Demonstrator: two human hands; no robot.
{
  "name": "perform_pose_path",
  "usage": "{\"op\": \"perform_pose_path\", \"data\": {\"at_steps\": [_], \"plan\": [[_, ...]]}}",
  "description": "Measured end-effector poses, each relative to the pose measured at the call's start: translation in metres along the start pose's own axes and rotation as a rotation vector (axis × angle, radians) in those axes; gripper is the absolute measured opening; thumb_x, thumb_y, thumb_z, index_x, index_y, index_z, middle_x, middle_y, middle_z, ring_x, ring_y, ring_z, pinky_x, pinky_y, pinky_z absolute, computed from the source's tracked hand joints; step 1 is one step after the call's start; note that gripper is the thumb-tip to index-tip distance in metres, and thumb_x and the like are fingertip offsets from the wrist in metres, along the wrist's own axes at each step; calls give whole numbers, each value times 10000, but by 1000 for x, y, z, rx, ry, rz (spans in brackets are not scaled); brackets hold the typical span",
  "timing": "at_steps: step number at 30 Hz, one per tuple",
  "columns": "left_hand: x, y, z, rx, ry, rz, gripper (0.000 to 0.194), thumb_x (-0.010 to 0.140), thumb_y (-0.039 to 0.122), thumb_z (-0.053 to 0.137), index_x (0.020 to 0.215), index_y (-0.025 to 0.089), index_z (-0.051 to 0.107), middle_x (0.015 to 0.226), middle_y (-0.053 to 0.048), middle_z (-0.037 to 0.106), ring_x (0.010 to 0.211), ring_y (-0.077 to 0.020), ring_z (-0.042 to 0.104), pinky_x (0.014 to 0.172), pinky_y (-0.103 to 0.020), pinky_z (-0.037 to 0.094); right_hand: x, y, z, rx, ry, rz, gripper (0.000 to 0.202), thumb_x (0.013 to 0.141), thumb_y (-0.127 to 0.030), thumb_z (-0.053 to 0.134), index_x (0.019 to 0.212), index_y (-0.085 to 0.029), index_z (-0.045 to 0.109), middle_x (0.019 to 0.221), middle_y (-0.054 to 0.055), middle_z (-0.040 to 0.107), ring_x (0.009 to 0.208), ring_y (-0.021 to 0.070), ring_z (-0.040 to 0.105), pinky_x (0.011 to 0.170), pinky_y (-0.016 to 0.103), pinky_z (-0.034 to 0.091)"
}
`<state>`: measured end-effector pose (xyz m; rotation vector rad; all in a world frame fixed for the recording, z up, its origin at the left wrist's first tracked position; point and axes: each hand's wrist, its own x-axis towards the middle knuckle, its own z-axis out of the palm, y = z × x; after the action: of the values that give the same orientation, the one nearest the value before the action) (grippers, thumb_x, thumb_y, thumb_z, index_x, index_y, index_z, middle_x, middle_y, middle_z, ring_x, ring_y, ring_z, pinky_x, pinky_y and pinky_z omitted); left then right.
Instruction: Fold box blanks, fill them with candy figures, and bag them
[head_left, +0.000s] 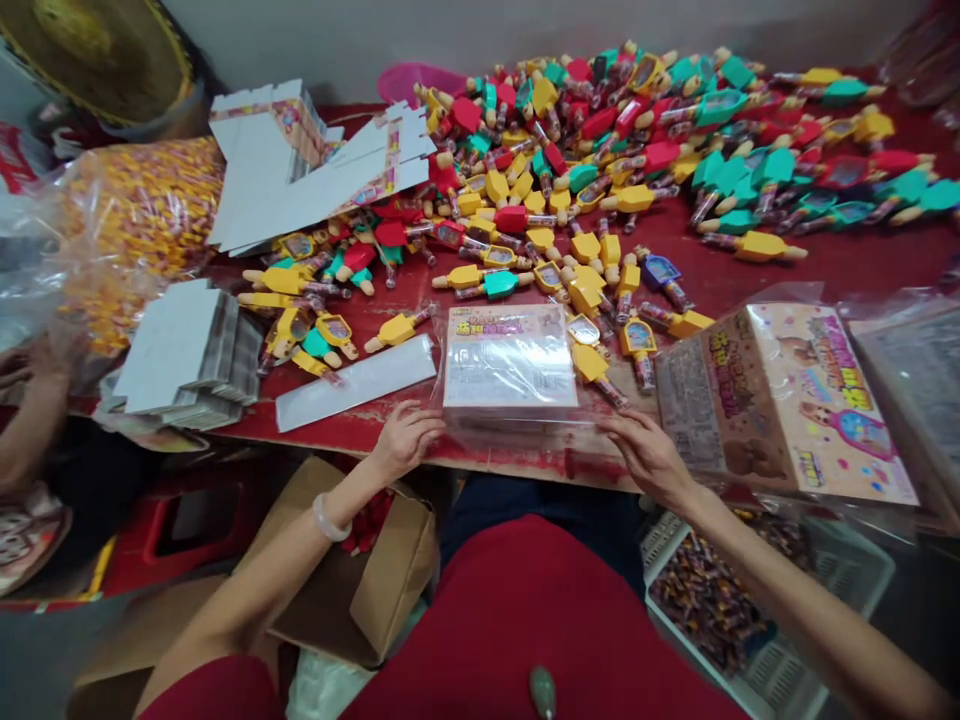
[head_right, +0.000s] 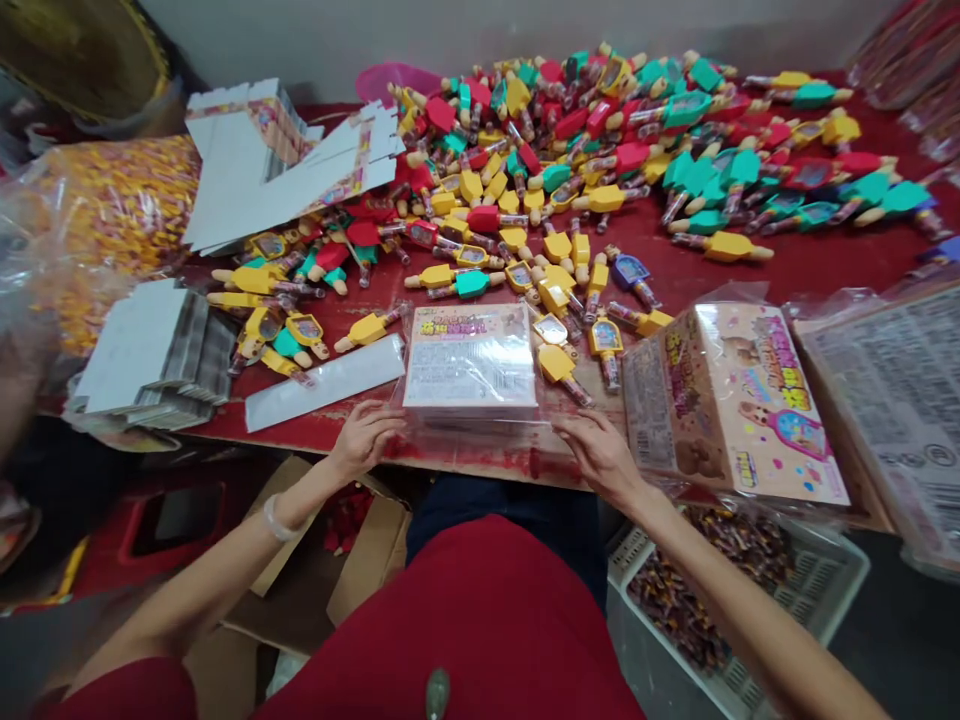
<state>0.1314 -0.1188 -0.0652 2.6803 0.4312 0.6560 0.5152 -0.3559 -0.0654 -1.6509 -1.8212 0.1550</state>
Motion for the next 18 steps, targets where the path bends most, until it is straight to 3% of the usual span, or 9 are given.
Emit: {"op": "perform_pose_path", "data": {"at_steps": [4, 7, 10, 12, 15, 18], "plan": [[-11, 24, -1, -98, 207, -234, 539, 1080, 467, 303, 828, 210, 704, 762, -76, 751, 765, -205, 684, 841, -406, 541, -6, -30, 1, 97, 134, 248, 275, 1061, -361, 450, 1062, -225, 689, 736, 31, 739, 732, 201, 695, 744, 354, 570], [-13, 42, 5, -172, 284, -530, 588, 1058, 552, 305, 705, 222, 640, 682, -74, 688, 699, -205, 632, 727, -353, 512, -6, -40, 8, 201, 152, 498, 369, 1047, -476, 454, 984, -202, 692, 650, 24, 691, 612, 181, 651, 660, 325, 520], [-7, 51, 16, -363, 239, -926, 566, 1014, 625, 360, 679, 227, 583, 589, -36, 615, 583, -184, 589, 617, -305, 470, 0, -39, 19, 391, 120, 816, 501, 942, -650, 545, 867, -183, 712, 553, 11, 610, 495, 166, 553, 523, 299, 430], [-1, 50, 26, -548, 157, -1109, 559, 976, 663, 402, 651, 228, 535, 505, -1, 543, 496, -163, 527, 552, -282, 431, 6, -34, 29, 542, 146, 1005, 573, 801, -743, 653, 737, -176, 699, 488, -9, 532, 440, 139, 456, 457, 280, 346], [4, 43, 43, -642, 97, -1174, 531, 896, 679, 515, 629, 220, 499, 535, 7, 551, 542, -157, 536, 584, -272, 449, 11, -26, 44, 658, 207, 1104, 616, 608, -773, 773, 560, -177, 623, 523, 5, 533, 500, 116, 431, 469, 259, 334], [11, 33, 52, -587, 124, -1159, 430, 800, 610, 679, 827, 184, 624, 852, -68, 721, 804, -211, 662, 767, -325, 530, 16, -20, 55, 691, 210, 1116, 611, 524, -753, 824, 608, -176, 641, 635, 33, 615, 592, 133, 508, 530, 259, 416]]}}
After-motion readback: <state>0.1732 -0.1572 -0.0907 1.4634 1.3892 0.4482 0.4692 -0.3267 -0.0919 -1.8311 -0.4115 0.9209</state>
